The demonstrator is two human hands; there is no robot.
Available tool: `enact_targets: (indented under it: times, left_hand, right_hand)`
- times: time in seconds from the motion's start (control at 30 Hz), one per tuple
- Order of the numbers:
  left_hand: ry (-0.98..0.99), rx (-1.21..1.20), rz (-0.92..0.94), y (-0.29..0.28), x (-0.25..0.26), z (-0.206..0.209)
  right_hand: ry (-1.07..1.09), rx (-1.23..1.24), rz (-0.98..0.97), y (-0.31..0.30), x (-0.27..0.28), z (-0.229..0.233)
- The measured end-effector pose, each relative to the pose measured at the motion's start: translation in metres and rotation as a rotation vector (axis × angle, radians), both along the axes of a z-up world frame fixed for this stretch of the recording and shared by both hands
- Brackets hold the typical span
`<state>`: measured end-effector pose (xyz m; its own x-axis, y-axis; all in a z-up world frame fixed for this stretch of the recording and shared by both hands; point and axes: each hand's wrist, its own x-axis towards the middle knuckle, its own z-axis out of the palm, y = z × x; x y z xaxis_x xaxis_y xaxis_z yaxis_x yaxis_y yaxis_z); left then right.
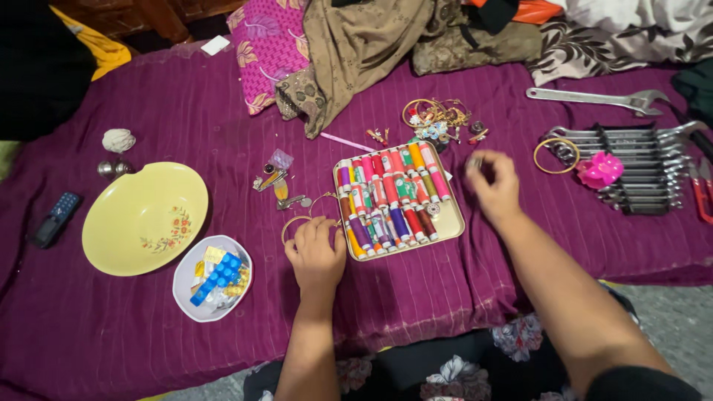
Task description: The person organizes colorful thread spools by picking them up from the bed and placing them into a rectangular metal tin. The person repeatedly picks up spools and arranges them in rows inside the tin.
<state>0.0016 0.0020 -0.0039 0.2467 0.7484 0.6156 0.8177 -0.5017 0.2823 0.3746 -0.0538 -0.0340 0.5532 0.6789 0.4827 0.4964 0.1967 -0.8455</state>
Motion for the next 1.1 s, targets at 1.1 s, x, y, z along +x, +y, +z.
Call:
enact_targets:
  times: [1.1]
  left_hand:
    - [0.019,-0.167,-0.008,0.000,-0.002,-0.005]
  right_hand:
    - [-0.582,-0.027,0.157,-0.041,-0.030,0.015]
